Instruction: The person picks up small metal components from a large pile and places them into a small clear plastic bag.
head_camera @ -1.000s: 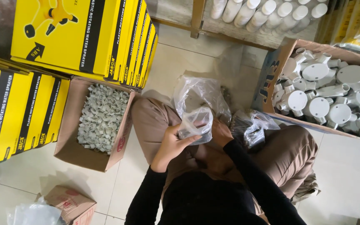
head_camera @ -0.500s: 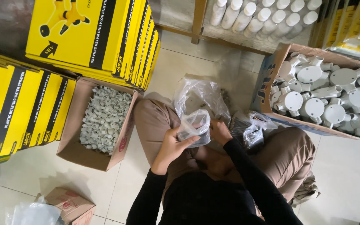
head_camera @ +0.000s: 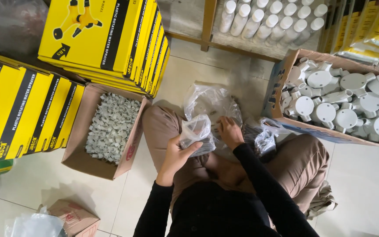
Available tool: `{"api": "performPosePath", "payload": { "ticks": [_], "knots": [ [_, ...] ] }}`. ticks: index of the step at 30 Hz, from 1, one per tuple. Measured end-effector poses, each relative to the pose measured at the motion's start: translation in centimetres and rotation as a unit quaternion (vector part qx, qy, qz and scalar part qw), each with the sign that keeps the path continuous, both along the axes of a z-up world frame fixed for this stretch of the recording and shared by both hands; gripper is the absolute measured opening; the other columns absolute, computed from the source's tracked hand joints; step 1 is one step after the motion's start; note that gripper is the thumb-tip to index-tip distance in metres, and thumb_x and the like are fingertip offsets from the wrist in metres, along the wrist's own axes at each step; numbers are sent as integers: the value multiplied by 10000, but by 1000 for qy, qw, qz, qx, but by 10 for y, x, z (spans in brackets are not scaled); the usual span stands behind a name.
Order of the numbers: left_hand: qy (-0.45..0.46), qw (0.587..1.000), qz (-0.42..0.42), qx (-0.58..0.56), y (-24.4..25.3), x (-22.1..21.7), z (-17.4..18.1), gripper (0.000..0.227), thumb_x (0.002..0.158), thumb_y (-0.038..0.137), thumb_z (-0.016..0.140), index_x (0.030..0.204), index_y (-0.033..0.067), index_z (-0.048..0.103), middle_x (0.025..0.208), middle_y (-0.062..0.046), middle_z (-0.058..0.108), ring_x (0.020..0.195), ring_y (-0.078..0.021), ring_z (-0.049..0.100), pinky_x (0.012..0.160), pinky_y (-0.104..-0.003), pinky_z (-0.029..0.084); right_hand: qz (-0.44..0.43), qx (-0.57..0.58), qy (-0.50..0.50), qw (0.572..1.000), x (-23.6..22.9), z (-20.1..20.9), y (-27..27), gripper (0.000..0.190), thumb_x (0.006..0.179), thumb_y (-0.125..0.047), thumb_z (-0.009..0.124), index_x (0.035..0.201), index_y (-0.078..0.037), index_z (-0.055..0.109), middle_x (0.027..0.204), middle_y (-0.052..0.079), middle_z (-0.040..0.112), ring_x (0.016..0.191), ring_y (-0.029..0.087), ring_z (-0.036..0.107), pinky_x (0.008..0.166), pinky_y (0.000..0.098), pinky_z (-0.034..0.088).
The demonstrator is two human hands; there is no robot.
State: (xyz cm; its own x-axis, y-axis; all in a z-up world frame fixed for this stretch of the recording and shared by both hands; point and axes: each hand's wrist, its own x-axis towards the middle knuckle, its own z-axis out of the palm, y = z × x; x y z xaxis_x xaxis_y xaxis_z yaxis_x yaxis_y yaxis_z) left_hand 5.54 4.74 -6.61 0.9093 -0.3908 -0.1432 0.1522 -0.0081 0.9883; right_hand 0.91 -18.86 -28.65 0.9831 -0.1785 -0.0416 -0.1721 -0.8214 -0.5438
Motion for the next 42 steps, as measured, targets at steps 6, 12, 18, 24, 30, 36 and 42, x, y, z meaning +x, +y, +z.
{"api": "performPosePath", "payload": {
  "ticks": [6, 12, 18, 24, 30, 36, 42],
  "knots": [
    [8, 1000, -4, 2, 1, -1, 11, 176, 773, 122, 888, 898, 76, 773, 806, 13, 742, 838, -71, 558, 760, -308, 540, 115, -15, 153, 981, -2, -45, 22, 333, 946, -262, 532, 1240, -117, 585, 1204, 142, 585, 1117, 391, 634, 899, 497, 584],
    [3, 1000, 1, -7, 2, 0, 22, 198, 772, 147, 898, 906, 58, 783, 795, -8, 753, 837, -69, 563, 735, -307, 540, 106, -43, 80, 990, -7, -58, 23, 217, 933, -257, 555, 1102, -120, 554, 1081, 123, 569, 990, 404, 659, 804, 519, 590],
    [-2, 1000, -2, -15, 1, -8, 21, 209, 779, 149, 898, 920, 41, 788, 800, -38, 769, 831, -74, 571, 746, -308, 540, 98, -45, 56, 993, -11, -53, 9, 199, 969, -236, 553, 1148, -148, 544, 1051, 94, 548, 987, 388, 681, 820, 472, 596],
    [2, 1000, -1, -19, 3, -14, 20, 212, 763, 142, 897, 927, 60, 791, 818, -26, 768, 844, -72, 565, 758, -314, 540, 101, 25, -17, 994, 6, -21, -13, 194, 954, -167, 607, 1141, -115, 616, 1041, 114, 597, 987, 372, 685, 864, 453, 581],
    [19, 1000, 3, -18, 9, -19, 17, 193, 779, 142, 882, 918, 53, 782, 785, -5, 736, 797, -82, 557, 731, -310, 534, 99, 120, -15, 988, 15, 54, -35, 195, 915, -151, 703, 1074, -43, 672, 981, 187, 686, 960, 442, 694, 870, 514, 565],
    [24, 998, 3, -55, 8, -26, 28, 193, 772, 125, 882, 917, 59, 775, 791, 11, 709, 801, -85, 551, 727, -289, 522, 161, -109, -128, 972, 23, 147, -41, 197, 905, -343, 725, 950, -155, 687, 982, 12, 644, 959, 257, 704, 894, 382, 536],
    [-20, 992, -43, -119, 5, -22, 38, 285, 935, 201, 749, 1187, 68, 733, 1064, -31, 746, 1024, -103, 563, 953, -365, 501, 95, 21, -169, 981, 23, 252, -37, 127, 919, -170, 751, 1002, -89, 700, 950, 84, 685, 922, 350, 710, 804, 412, 570]
  ]
}}
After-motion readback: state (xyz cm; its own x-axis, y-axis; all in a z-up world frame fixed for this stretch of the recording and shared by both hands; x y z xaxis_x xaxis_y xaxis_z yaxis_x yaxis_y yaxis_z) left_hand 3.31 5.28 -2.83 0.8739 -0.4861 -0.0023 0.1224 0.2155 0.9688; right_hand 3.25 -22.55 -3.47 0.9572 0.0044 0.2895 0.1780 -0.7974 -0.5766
